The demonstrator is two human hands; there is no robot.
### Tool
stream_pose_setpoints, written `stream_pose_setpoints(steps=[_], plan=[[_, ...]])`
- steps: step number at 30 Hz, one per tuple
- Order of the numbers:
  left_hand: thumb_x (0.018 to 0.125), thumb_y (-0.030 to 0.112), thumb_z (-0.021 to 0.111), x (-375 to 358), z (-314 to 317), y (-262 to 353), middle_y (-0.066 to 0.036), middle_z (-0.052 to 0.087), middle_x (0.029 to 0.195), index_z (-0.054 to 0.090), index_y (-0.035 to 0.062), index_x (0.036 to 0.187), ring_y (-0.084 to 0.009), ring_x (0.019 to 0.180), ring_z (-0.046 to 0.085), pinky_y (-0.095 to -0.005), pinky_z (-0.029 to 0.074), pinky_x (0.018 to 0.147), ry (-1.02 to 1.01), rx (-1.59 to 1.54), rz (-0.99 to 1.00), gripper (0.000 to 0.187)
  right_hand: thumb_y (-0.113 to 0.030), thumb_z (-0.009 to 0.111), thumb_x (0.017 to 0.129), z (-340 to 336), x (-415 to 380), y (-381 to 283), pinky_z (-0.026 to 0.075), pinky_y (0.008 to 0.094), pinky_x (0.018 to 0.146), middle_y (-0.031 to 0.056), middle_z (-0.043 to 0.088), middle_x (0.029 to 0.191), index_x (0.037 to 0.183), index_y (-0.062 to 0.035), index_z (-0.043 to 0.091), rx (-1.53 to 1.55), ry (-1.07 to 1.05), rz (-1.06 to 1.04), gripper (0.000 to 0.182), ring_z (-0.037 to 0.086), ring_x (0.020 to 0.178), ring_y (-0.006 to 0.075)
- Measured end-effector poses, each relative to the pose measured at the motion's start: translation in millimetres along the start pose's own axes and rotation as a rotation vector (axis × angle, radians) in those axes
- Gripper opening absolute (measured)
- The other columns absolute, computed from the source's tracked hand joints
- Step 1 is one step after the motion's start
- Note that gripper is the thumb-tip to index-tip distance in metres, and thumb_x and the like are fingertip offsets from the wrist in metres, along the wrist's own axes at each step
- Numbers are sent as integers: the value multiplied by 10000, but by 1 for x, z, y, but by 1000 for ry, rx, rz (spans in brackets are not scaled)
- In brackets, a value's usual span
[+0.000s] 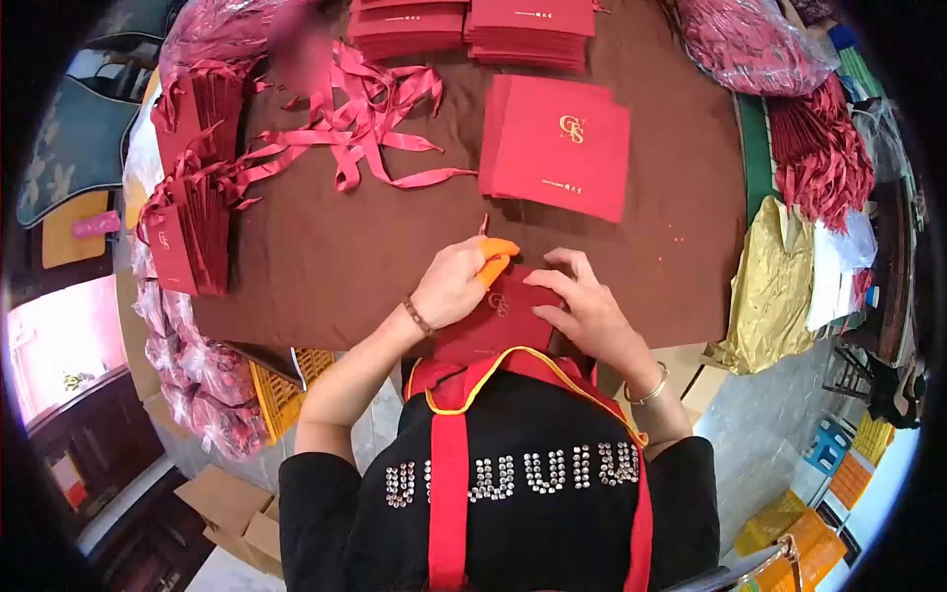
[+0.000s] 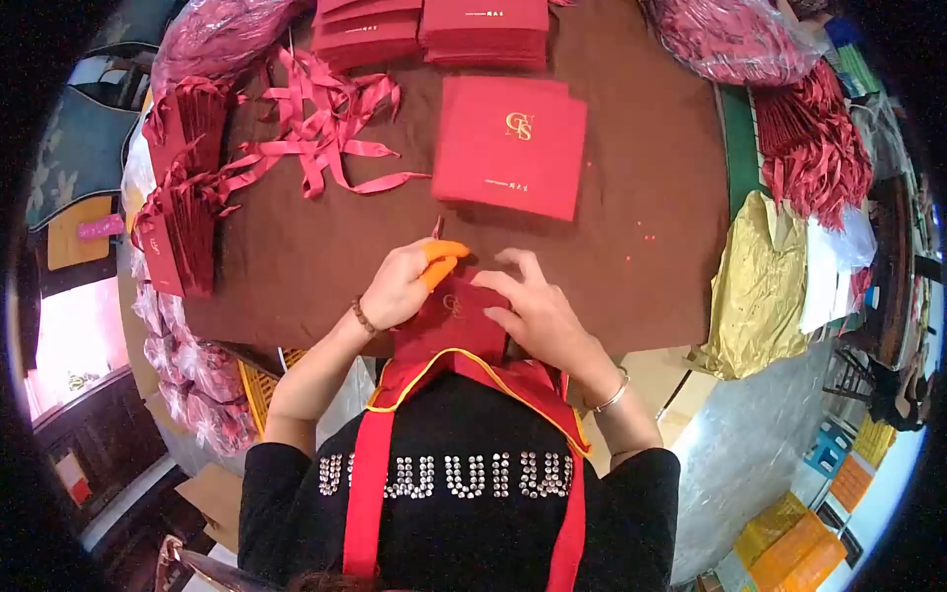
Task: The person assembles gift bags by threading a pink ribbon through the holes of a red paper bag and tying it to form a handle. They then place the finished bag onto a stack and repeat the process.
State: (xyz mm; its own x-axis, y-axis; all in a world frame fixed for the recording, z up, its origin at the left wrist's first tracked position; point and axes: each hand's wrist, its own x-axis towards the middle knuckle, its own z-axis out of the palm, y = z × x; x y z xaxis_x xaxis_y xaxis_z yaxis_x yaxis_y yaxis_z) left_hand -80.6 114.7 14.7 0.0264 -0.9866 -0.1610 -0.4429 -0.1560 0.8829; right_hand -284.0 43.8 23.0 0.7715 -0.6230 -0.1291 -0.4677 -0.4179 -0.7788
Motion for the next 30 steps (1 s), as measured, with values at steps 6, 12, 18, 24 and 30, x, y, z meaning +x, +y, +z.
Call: stream_pose_setpoints(steps=[6,12,18,24,30], plan=[[876,107,488,5,10,-17,-173,603,934,601,0,1039,-303,865,595,-346,457,756,22,55,29,226,-119,642,786,-15,11,-12,489,374,728,130,467,1163,1040,-85,557,-12,-155,-63,270,582,873,312],[868,87,527,5,6,-9,-127,568,932,492,20,1189,-253,847,573,-330,449,748,29,-36,-61,330,-134,589,834,-2,13,19,485,340,699,132,500,1090,955,1,559,61,-120,-45,183,579,834,277],[848,48,548,-5,0,-5,-160,580,917,498,25,1096,-294,848,595,-352,459,749,233,75,61,254,-155,567,872,5,17,33,482,237,561,74,508,1046,939,33,565,401,-152,142,200,540,728,134],[805,52,609,-25,14,4,-162,624,813,542,43,1063,-341,727,603,-378,488,621,215,348,127,267,-175,577,873,4,21,26,467,216,511,47,506,1028,969,27,573,524,-212,329,223,515,713,91],[775,76,627,-29,24,-7,-111,624,811,610,66,982,-303,733,577,-370,452,667,194,460,159,208,-172,587,853,10,22,23,440,265,484,88,524,955,942,44,565,593,-162,311,235,521,550,131]])
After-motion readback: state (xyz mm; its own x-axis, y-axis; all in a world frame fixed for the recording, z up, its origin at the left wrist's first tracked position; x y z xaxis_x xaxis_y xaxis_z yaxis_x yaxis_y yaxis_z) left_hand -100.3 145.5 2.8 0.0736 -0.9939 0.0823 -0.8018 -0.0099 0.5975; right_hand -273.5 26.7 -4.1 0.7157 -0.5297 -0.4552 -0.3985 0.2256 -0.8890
